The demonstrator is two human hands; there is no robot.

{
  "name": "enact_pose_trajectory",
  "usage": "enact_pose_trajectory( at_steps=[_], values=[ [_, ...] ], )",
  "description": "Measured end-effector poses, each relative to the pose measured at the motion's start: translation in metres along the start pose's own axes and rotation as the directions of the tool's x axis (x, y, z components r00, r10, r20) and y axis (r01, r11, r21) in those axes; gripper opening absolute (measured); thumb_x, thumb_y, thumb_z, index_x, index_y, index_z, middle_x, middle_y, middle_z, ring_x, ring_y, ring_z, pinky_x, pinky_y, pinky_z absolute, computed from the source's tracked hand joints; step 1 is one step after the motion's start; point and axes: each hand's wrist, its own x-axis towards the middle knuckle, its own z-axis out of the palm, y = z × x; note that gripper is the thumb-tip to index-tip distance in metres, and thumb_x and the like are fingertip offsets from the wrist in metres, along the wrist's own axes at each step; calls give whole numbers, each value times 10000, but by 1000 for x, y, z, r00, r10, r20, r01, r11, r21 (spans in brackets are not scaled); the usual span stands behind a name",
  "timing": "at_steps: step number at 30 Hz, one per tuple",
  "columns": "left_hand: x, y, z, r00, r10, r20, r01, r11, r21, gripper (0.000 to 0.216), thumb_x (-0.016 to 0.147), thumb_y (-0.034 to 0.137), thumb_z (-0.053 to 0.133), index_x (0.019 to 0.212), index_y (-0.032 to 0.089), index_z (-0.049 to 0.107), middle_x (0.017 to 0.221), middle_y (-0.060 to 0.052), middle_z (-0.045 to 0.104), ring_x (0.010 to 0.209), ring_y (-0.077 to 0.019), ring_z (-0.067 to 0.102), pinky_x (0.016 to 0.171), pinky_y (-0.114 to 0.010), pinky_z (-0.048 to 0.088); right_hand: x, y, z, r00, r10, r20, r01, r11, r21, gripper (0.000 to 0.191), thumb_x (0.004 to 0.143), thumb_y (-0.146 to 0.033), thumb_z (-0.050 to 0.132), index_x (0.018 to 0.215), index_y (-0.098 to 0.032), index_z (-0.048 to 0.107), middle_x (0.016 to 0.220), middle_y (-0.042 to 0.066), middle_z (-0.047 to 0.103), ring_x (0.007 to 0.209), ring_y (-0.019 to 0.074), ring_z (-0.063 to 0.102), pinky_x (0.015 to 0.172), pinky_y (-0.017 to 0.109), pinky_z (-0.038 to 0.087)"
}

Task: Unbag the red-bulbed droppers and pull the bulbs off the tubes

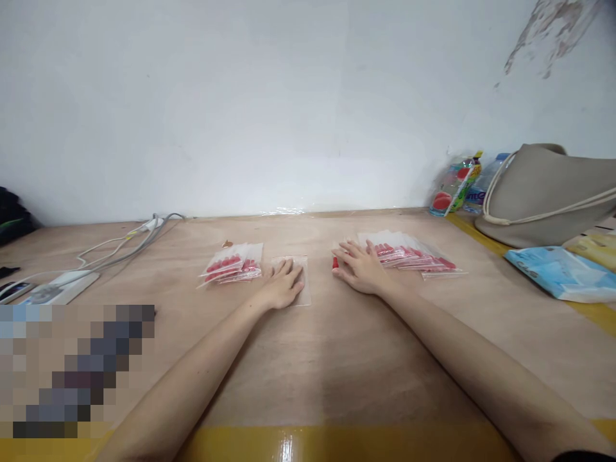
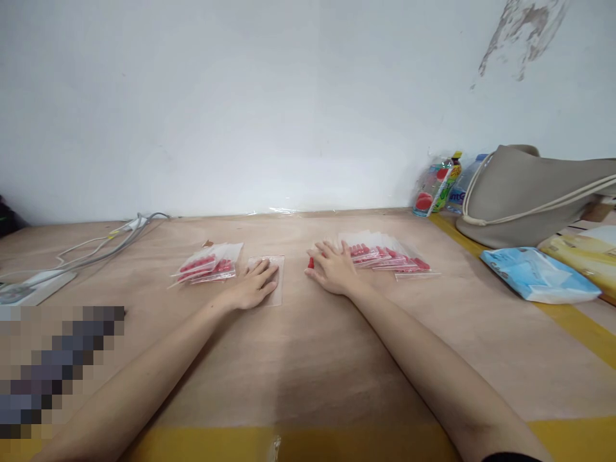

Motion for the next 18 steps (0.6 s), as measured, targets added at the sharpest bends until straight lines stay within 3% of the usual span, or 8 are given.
enact_pose_trajectory(
  at_steps=[2,4,8,12,15,18],
  values=[
    [1,-2,7,1000,17,-9,-17,1000,-2,591,865,529,230,1358,205,265,1463,-121,127,1344,-287,63,1053,-506,117,0,-5,3,994,-69,85,68,998,6,482,862,-530,339,1246,-258,441,1324,76,435,1245,263,331,1004,572,74],
    [3,-3,13,999,15,-35,-14,1000,8,646,858,572,190,1377,189,223,1467,-125,102,1345,-292,51,1056,-504,101,-1,-7,5,992,-81,102,80,997,17,444,883,-506,303,1194,-249,489,1266,70,496,1226,249,361,1008,580,54],
    [3,-2,14,981,68,-180,-56,996,70,609,865,554,232,1350,191,292,1444,-131,204,1330,-297,159,1046,-478,170,-3,-9,5,997,-72,-34,72,997,8,362,886,-444,352,1080,-219,559,1176,85,553,1153,245,433,1008,574,56],
    [-6,14,3,903,120,-412,-48,982,180,425,876,446,331,1172,191,498,1228,-131,462,1155,-277,408,941,-417,334,-8,-20,3,980,-106,-168,113,993,33,281,870,-393,420,975,-212,607,1065,67,591,1000,203,517,1010,513,120],
    [-15,30,1,920,102,-379,-13,973,230,339,869,405,365,1053,190,552,1062,-119,546,1002,-276,498,836,-412,392,-11,-31,4,964,-160,-212,180,981,78,250,862,-364,442,861,-208,638,950,48,617,900,172,535,984,452,198],
    [-15,32,5,951,87,-297,-10,968,251,310,874,377,361,1050,196,540,1024,-108,569,962,-267,523,787,-386,409,-13,-35,7,949,-196,-248,229,967,110,245,850,-342,464,761,-201,644,852,40,624,828,160,527,928,407,262]
  ],
)
